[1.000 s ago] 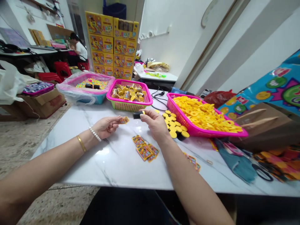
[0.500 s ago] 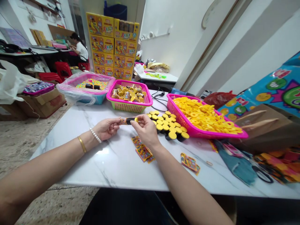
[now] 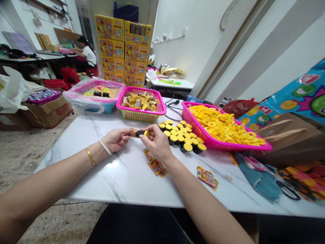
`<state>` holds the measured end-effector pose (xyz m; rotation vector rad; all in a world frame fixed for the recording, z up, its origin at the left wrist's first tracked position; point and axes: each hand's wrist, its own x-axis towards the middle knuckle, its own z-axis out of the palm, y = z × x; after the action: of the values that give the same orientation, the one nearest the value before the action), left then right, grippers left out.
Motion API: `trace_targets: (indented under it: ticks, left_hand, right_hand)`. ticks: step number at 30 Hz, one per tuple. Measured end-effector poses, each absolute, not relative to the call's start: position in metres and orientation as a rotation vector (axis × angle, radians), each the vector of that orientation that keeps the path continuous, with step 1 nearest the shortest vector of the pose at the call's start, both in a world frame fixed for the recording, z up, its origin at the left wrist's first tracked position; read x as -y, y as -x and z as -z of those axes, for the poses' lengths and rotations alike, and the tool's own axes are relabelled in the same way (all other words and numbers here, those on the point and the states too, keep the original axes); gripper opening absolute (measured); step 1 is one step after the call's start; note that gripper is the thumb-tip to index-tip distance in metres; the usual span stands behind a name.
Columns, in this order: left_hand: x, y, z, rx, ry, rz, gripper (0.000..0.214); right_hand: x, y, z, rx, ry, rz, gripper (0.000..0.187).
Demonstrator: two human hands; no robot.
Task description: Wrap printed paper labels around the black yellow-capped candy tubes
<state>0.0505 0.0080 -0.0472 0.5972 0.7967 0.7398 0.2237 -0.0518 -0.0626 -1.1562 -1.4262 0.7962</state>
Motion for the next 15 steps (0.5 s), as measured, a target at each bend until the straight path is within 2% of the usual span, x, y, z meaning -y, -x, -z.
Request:
trace_targets:
  ticks: [3, 6, 13, 15]
  left_hand:
    - [-0.007, -0.052, 0.052, -0.759, -0.688, -0.731, 0.005]
    - [-0.006, -0.053, 0.055, -0.758, -0.767, -0.78, 0.01]
    - [-0.008, -0.043, 0.052, -0.669, -0.939, -0.659, 0.048]
    - [-0.01, -0.04, 0.052, -0.668, -0.961, -0.632, 0.053]
  right_hand:
    - [0.052, -0.223, 0.061, 1.412, 1.132, -0.729, 0.028]
    - [0.051, -0.222, 0.058, 1.38, 1.098, -0.662, 0.029]
    - [0.051, -0.225, 0.056, 1.356, 1.012, -0.728, 0.031]
    - [0.052, -0.226, 0.055, 1.37, 1.008, -0.715, 0.031]
